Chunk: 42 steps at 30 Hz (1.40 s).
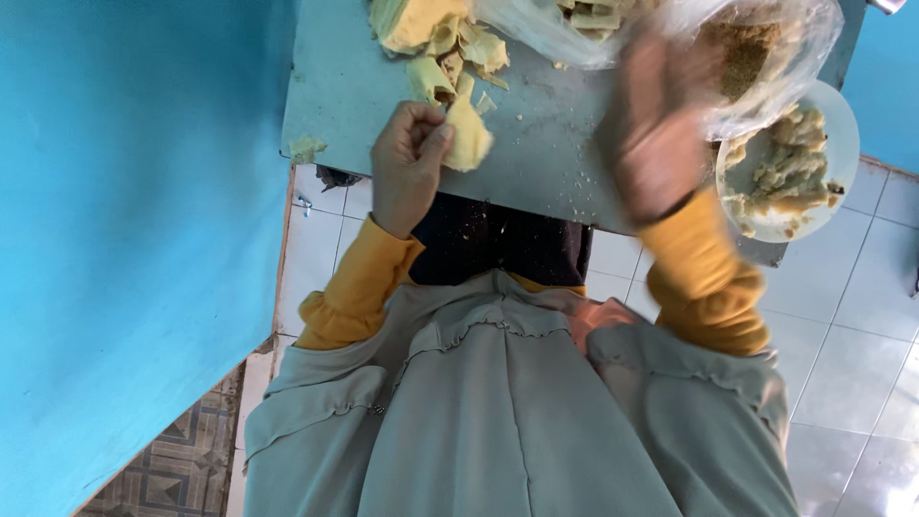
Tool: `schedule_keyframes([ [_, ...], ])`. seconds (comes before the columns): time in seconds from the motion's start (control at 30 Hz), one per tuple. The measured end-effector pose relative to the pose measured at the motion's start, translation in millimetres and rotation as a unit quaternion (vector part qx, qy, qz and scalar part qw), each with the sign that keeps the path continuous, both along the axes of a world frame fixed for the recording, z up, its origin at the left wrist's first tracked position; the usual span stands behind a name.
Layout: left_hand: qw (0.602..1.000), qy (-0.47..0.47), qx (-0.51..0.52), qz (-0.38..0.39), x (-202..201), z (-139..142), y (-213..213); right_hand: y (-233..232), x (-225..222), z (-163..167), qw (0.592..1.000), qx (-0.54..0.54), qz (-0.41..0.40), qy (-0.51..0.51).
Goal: The person folds triangular dough pieces by hand, pinching the edges closed to form filled pastry pockets, and places each finished piece onto a plate beside the work area. They repeatedly take new dough pieces from the stack on the metal table and set the folded pieces on the plate.
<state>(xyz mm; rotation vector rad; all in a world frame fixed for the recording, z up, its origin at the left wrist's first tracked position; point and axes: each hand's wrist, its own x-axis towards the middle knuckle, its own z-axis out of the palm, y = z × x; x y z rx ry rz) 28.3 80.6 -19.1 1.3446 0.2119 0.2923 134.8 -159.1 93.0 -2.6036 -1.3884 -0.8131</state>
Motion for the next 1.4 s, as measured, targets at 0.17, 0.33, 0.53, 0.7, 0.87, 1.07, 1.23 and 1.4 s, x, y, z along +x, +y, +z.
schedule_keyframes([
  [0.17,0.975,0.061,-0.208,-0.056,7.2,-2.4,-21.7,31.2,-52.9,-39.3,0.928,0.163,0.081,0.326],
  [0.33,0.985,-0.037,-0.142,-0.087,0.2,17.7,-51.0,20.9,-50.9,-59.5,0.785,0.341,0.026,0.517],
  [0.53,0.984,-0.052,-0.153,-0.078,1.8,18.6,-66.8,9.7,-48.2,-48.8,0.651,0.427,0.039,0.626],
  [0.7,0.978,-0.054,-0.192,-0.068,4.3,13.7,-70.1,11.5,-61.6,-46.9,0.748,0.364,0.003,0.554],
  [0.87,0.986,-0.032,-0.139,-0.09,0.2,22.4,-72.3,8.1,-59.9,-45.9,0.651,0.435,0.032,0.621],
  [1.07,0.985,-0.061,-0.122,-0.103,-5.1,27.0,-76.4,1.4,-57.1,-46.5,0.664,0.427,0.014,0.614],
  [1.23,0.986,-0.052,-0.133,-0.088,-5.1,21.9,-83.4,0.0,-57.1,-54.2,0.655,0.438,-0.005,0.615],
  [1.4,0.995,-0.039,-0.062,-0.063,-9.5,13.7,-87.4,-3.8,-52.7,-56.8,0.637,0.451,-0.008,0.624],
])
